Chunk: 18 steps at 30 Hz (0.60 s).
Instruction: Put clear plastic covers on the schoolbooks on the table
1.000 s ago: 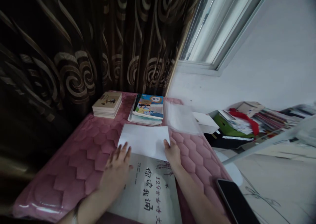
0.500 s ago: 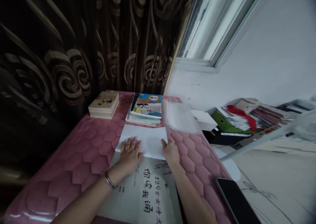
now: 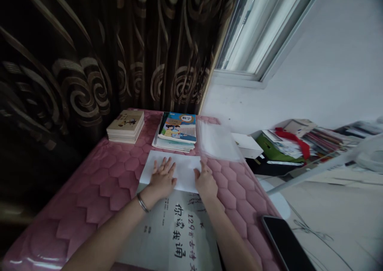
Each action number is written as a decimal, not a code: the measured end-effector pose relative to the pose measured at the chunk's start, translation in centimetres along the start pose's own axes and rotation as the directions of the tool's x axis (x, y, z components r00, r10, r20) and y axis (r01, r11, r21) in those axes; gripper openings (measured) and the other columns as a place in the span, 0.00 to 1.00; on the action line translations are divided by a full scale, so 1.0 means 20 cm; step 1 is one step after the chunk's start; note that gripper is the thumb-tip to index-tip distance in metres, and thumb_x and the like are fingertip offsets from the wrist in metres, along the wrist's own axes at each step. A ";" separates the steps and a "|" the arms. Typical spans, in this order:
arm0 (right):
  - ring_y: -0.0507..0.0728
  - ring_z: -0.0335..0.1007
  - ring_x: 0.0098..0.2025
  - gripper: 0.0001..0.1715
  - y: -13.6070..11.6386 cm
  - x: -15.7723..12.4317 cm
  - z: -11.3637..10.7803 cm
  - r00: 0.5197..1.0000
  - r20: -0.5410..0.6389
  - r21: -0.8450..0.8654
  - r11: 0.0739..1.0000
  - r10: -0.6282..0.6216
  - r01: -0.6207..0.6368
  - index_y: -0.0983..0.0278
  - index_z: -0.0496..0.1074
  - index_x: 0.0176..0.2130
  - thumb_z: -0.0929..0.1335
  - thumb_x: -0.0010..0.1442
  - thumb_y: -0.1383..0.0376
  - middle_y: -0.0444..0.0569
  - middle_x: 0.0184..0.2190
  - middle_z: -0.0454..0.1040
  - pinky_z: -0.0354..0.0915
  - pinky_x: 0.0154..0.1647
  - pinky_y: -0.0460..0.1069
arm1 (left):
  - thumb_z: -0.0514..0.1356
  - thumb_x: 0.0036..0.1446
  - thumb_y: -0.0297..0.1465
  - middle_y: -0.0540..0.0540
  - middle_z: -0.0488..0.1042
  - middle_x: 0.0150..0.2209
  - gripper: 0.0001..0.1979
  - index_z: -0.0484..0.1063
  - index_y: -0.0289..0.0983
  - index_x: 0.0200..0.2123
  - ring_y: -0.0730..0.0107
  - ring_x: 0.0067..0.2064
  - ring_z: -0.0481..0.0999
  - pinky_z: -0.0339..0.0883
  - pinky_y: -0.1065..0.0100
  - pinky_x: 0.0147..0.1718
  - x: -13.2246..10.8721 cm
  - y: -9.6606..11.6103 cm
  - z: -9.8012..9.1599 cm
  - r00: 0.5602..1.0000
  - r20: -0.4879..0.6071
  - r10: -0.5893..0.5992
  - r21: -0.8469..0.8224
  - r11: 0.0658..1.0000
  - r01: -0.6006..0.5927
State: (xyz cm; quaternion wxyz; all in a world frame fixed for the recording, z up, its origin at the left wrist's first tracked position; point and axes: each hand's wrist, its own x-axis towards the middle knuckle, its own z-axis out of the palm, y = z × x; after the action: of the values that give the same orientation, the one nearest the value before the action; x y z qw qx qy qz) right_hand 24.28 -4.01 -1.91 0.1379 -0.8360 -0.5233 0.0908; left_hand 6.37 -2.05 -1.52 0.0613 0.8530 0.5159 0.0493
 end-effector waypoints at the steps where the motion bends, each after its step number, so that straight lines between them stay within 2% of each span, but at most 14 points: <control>1: 0.65 0.77 0.44 0.28 0.00 0.00 0.00 1.000 0.009 0.004 1.000 -0.007 0.007 0.61 0.58 0.65 0.55 0.69 0.58 0.63 0.50 0.73 0.69 0.43 0.59 | 0.47 0.65 0.41 0.41 0.43 0.71 0.31 0.51 0.37 0.68 0.49 0.71 0.40 0.31 0.42 0.66 0.02 -0.02 0.00 0.999 0.040 0.003 -0.022 1.000 -0.003; 5: 0.64 0.76 0.45 0.24 0.01 0.02 -0.01 0.999 0.043 0.033 0.999 -0.009 0.007 0.58 0.67 0.59 0.56 0.69 0.59 0.59 0.49 0.74 0.69 0.44 0.57 | 0.45 0.65 0.46 0.39 0.40 0.71 0.33 0.49 0.38 0.69 0.47 0.71 0.39 0.34 0.40 0.65 0.06 -0.05 -0.02 0.991 0.127 -0.039 -0.075 0.996 0.048; 9: 0.62 0.76 0.44 0.24 0.01 0.01 -0.03 0.999 0.036 0.016 1.000 -0.002 0.001 0.57 0.68 0.59 0.56 0.68 0.60 0.57 0.50 0.73 0.69 0.43 0.55 | 0.45 0.65 0.46 0.40 0.38 0.71 0.33 0.49 0.38 0.69 0.49 0.71 0.37 0.32 0.41 0.65 0.05 -0.04 -0.03 0.990 0.136 -0.046 -0.078 0.995 0.056; 11: 0.62 0.74 0.46 0.24 0.01 0.00 -0.05 0.999 -0.013 -0.027 0.999 -0.035 0.034 0.60 0.68 0.59 0.57 0.68 0.61 0.59 0.53 0.70 0.69 0.44 0.55 | 0.46 0.65 0.46 0.40 0.38 0.71 0.33 0.48 0.37 0.69 0.50 0.71 0.36 0.31 0.41 0.65 0.05 -0.03 -0.02 0.988 0.147 -0.055 -0.079 0.995 0.067; 14: 0.68 0.65 0.57 0.25 -0.01 -0.03 -0.05 0.975 -0.097 -0.133 0.973 -0.202 0.189 0.64 0.69 0.59 0.58 0.67 0.62 0.63 0.61 0.62 0.65 0.52 0.59 | 0.46 0.64 0.46 0.41 0.38 0.71 0.34 0.48 0.38 0.69 0.50 0.71 0.37 0.31 0.41 0.65 0.06 -0.04 -0.01 0.989 0.138 -0.059 -0.073 0.995 0.070; 16: 0.67 0.58 0.63 0.26 -0.04 -0.06 -0.04 0.925 -0.046 -0.130 0.921 -0.376 0.368 0.65 0.67 0.60 0.58 0.68 0.61 0.59 0.66 0.58 0.59 0.60 0.60 | 0.45 0.65 0.46 0.40 0.39 0.71 0.33 0.49 0.38 0.69 0.49 0.71 0.37 0.32 0.41 0.65 0.06 -0.04 0.00 0.990 0.127 -0.056 -0.069 0.996 0.065; 18: 0.63 0.52 0.67 0.28 -0.08 -0.08 -0.01 0.847 0.070 -0.048 0.847 -0.526 0.530 0.65 0.63 0.63 0.55 0.70 0.60 0.54 0.67 0.56 0.53 0.65 0.59 | 0.45 0.65 0.45 0.39 0.39 0.71 0.33 0.48 0.38 0.69 0.48 0.71 0.37 0.32 0.41 0.65 0.06 -0.05 0.01 0.992 0.123 -0.042 -0.062 0.997 0.050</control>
State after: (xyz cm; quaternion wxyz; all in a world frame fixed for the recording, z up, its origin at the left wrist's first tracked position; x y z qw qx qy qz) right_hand 22.31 -4.91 -1.11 0.1161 -0.6612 -0.7392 0.0548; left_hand 6.06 -0.54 -1.79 0.1214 0.8399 0.5288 0.0127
